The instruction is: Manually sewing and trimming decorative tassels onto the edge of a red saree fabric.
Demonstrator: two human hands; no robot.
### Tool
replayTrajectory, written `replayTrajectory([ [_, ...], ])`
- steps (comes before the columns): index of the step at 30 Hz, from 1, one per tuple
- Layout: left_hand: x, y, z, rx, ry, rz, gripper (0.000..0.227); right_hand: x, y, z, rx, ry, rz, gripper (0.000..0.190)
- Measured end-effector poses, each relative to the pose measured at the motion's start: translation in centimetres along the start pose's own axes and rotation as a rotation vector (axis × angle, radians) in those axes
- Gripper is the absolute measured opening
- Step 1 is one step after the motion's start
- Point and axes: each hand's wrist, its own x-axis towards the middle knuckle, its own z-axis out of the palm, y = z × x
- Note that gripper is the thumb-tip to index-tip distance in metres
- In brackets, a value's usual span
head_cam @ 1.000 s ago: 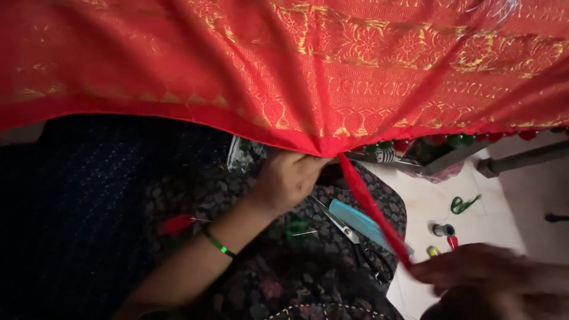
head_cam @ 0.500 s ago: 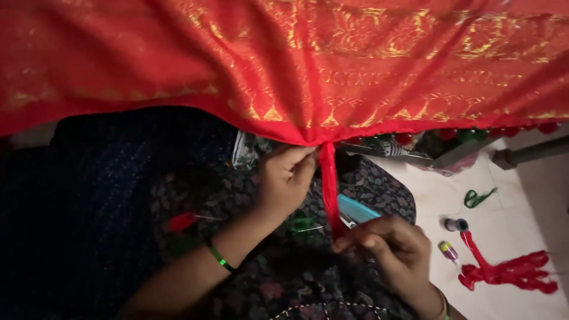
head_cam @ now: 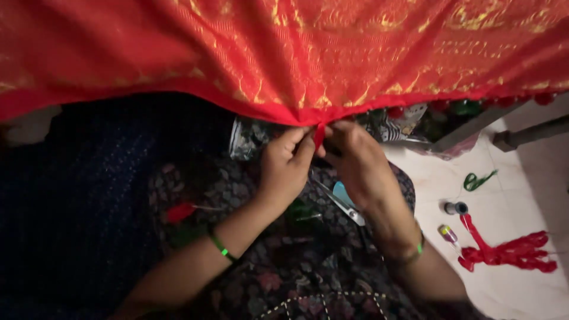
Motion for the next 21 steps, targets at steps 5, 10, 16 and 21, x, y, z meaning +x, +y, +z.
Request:
replayTrajectory([
  [5,0.0,0.1,-0.6,0.190,0.097,0.198,0.017,2.9,-1.5,3.4,0.229,-0.106,0.161,0.021],
  [10,1.7,2.3,-2.0,0.008,0.030,0.214,0.024,1.4,1.0,2.0,0.018,0.019,0.038,0.016],
  [16,3.6,2.1,-1.4,-0.264,-0.112,-0.003,0.024,-0.7,-0.4,-2.9,-0.587,-0.006,-0.039,0.015],
  [21,3.9,2.8,-2.1,-0.271,-0.131,0.073,0.031,-4.7,6.1,-18.9,-1.123,-0.040,0.205,0.034],
])
